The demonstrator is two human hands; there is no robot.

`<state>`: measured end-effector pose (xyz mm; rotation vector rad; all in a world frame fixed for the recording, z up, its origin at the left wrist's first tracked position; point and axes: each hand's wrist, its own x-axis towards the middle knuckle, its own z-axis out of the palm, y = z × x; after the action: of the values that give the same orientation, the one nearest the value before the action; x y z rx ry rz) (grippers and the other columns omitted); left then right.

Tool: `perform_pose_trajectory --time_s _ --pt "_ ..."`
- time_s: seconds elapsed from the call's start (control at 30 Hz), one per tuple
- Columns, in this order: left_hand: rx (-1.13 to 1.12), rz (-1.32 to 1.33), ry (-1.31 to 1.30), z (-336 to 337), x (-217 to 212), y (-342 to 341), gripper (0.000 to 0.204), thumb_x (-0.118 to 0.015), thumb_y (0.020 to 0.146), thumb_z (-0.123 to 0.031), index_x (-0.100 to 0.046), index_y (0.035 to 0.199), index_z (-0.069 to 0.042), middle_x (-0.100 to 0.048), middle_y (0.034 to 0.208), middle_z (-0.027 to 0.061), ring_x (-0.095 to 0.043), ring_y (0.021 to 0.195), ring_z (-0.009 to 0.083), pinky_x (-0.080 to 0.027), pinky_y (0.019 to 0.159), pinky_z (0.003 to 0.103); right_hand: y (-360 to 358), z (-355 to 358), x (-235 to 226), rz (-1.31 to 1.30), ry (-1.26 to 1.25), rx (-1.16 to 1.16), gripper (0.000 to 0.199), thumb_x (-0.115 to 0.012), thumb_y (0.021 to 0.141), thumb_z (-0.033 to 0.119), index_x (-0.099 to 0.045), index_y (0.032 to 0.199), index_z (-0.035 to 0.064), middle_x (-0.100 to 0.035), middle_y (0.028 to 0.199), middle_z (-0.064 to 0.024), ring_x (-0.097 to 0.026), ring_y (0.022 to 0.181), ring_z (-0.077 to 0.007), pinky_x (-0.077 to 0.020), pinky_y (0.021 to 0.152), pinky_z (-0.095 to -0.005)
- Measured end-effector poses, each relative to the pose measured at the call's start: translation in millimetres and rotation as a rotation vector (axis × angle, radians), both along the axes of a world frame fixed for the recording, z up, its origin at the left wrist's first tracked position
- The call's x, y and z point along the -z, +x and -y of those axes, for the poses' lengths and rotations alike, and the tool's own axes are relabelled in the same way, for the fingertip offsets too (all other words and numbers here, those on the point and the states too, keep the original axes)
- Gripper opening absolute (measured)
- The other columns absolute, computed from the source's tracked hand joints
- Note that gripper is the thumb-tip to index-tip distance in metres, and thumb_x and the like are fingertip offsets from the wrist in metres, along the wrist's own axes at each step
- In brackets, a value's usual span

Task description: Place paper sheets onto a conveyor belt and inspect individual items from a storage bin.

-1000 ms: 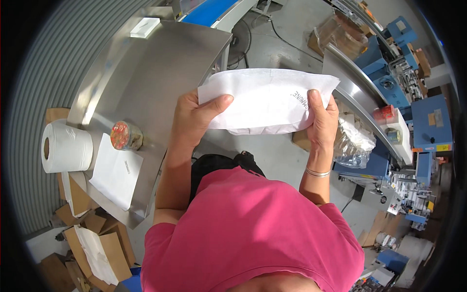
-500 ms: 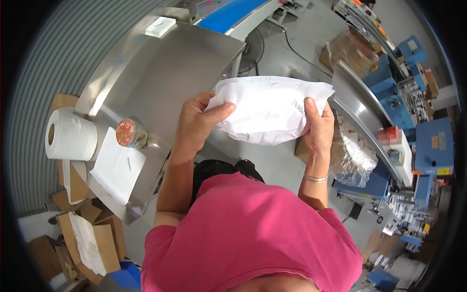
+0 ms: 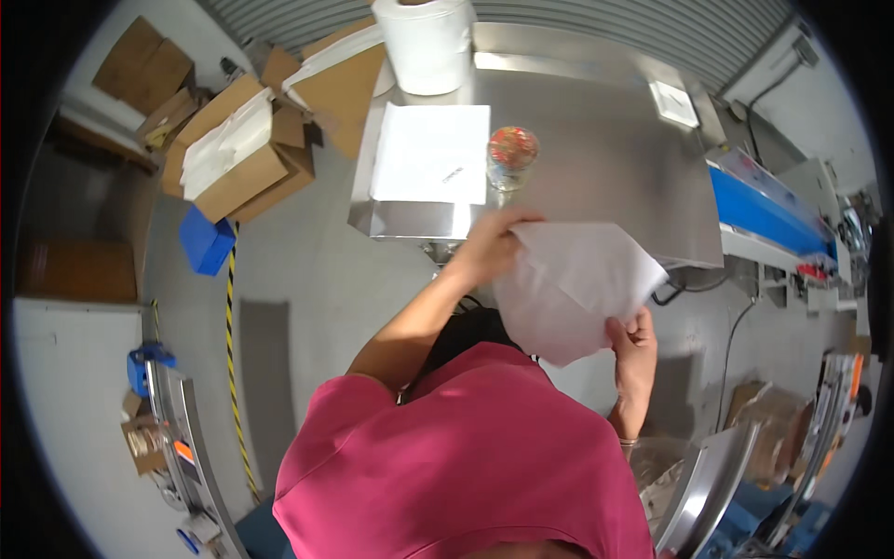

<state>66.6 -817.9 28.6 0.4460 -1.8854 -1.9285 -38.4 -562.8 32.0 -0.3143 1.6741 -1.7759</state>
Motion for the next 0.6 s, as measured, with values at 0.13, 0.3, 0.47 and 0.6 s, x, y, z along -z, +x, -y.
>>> perform_pose_trajectory --time_s 0.13,0.3,0.47,0.6 --pt "-0.406 0.142 -0.206 40 -2 39 0.045 -0.034 0.067 0.012 -0.061 0.102 0.001 -0.065 0.085 0.0086 -0.059 0.074 0.0133 -0.047 0.068 0.024 -5 36 -15 -0.052 0.079 -0.123 0.035 -0.055 0.088 0.01 -0.048 0.122 0.0053 -0.062 0.1 -0.0053 -0.057 0.074 -0.0099 -0.044 0.063 -0.0213" --pt "-0.719 0.162 -0.081 94 16 61 0.033 -0.043 0.072 0.007 -0.063 0.098 0.0 -0.064 0.08 0.0063 -0.057 0.07 0.01 -0.046 0.064 0.025 -6 72 -14 -0.088 0.085 -0.217 0.032 -0.057 0.088 0.013 -0.05 0.119 0.0056 -0.063 0.096 -0.0043 -0.057 0.074 -0.009 -0.0447 0.062 -0.0216" --pt "-0.929 0.245 -0.5 140 10 39 0.024 -0.052 0.076 -0.004 -0.061 0.098 -0.001 -0.063 0.088 0.0226 -0.061 0.086 0.0384 -0.048 0.075 0.042 -10 88 -9 -0.106 0.064 -0.248 0.031 -0.056 0.089 0.015 -0.052 0.118 0.0067 -0.062 0.097 -0.0032 -0.056 0.075 -0.0082 -0.0442 0.064 -0.0205" --pt "-0.882 0.382 -0.623 166 22 4 0.026 -0.053 0.078 -0.007 -0.06 0.103 -0.004 -0.062 0.09 0.0243 -0.058 0.089 0.042 -0.047 0.079 0.046 -14 95 -9 -0.14 0.082 -0.164 0.031 -0.056 0.09 0.016 -0.052 0.119 0.006 -0.062 0.098 -0.0037 -0.056 0.077 -0.0095 -0.0439 0.065 -0.0214"
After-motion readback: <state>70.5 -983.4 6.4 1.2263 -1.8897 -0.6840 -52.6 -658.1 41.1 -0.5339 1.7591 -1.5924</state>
